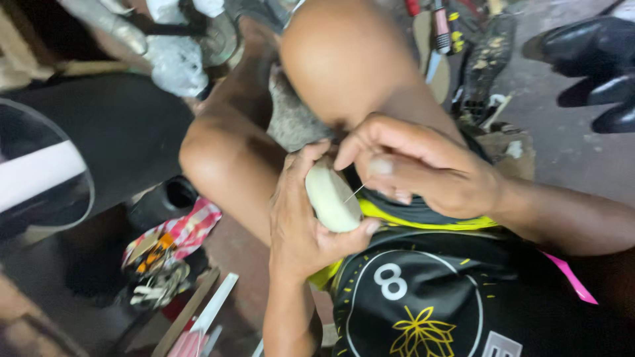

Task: The person is sitting on the floor and sewing a white sneaker using a needle and thread. They repeatedly push the needle through the shoe's sole and upper, pull the thread tight, and adjust the shoe's position on their lap.

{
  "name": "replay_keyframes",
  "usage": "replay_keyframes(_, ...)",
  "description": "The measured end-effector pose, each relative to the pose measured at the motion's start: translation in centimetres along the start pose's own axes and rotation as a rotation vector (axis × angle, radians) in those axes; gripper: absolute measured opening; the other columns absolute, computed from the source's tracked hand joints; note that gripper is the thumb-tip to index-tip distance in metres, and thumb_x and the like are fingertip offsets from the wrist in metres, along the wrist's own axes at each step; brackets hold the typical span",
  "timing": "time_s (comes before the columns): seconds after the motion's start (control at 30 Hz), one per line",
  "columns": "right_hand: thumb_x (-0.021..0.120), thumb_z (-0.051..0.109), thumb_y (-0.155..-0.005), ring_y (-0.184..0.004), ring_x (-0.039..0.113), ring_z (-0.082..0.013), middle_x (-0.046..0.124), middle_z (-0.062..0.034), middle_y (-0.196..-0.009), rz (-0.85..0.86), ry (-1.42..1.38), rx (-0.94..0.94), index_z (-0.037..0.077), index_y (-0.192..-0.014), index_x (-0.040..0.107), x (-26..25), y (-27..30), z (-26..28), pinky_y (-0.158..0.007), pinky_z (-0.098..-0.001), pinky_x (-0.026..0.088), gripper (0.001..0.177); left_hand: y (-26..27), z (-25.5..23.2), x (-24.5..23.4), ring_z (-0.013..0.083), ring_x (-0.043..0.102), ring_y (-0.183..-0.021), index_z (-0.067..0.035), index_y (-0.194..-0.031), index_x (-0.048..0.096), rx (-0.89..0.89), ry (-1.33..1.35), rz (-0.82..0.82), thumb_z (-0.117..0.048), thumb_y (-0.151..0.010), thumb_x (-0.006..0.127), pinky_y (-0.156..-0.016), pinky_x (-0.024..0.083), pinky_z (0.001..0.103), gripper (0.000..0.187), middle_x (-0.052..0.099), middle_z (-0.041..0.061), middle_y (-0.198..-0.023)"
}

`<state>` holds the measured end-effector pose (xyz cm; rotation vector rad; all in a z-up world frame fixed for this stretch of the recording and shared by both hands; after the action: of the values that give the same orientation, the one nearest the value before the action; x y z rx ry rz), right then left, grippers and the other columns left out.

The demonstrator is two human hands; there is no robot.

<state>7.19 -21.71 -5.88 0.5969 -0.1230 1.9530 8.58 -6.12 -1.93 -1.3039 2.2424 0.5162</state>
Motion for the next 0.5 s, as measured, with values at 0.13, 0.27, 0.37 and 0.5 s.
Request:
replay_keyframes(0.13,0.041,0.01,-0.111,-0.078,0.051,-0.0094,0.052,-0.0004,-0.087,-0.051,0.075,-0.201,-0.003,-0.13,0.059,-0.9,-0.1,1.8,-0.074,-0.0233,0.046,0.029,1.9,1.8,-1.2,0.0266,0.062,-0.123,0.001,-0.148,0.047,0.026,0.637,-0.004,-0.047,-0.081,0.087,-0.109,0.048,0.04,0.091,0.062,0.016,-0.129)
replay_keyframes(0.27,0.049,0.009,-0.105,-0.069,0.057,-0.008,0.063,-0.003,-0.086,-0.166,0.618,-0.205,-0.001,-0.123,0.066,-1.8,0.0,3.5,-0.066,-0.023,0.048,0.026,3.1,2.5,-0.5,0.0311,0.059,-0.123,0.002,-0.154,0.042,0.037,1.049,-0.018,-0.043,-0.081,0.086,-0.112,0.046,0.045,0.096,0.061,0.02,-0.129)
replay_keyframes(0.37,0.06,0.007,-0.099,-0.066,0.064,-0.0091,0.073,-0.0037,-0.086,-0.158,0.756,-0.114,0.004,-0.124,0.072,-1.1,0.5,3.2,-0.055,-0.0226,0.052,0.028,3.4,2.3,0.1,0.0312,0.059,-0.122,0.001,-0.156,0.041,0.09,1.19,-0.006,-0.039,-0.08,0.084,-0.112,0.046,0.046,0.096,0.062,0.02,-0.129)
replay_keyframes(0.5,0.068,0.005,-0.092,-0.071,0.069,-0.0056,0.076,-0.0005,-0.085,-0.054,0.754,-0.281,0.012,-0.124,0.075,2.0,1.1,3.8,-0.06,-0.0212,0.053,0.033,3.5,2.0,0.4,0.0296,0.059,-0.122,0.001,-0.156,0.04,0.114,1.216,0.041,-0.037,-0.081,0.083,-0.112,0.045,0.045,0.094,0.061,0.02,-0.129)
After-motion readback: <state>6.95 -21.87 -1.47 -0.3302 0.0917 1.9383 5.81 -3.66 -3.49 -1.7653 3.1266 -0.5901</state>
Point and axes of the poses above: each hand's wrist, its own y-axis away from the middle knuckle, its own x-axis out of the palm, z = x × y, the point moved 8 cm from there along -y, towards the middle knuckle
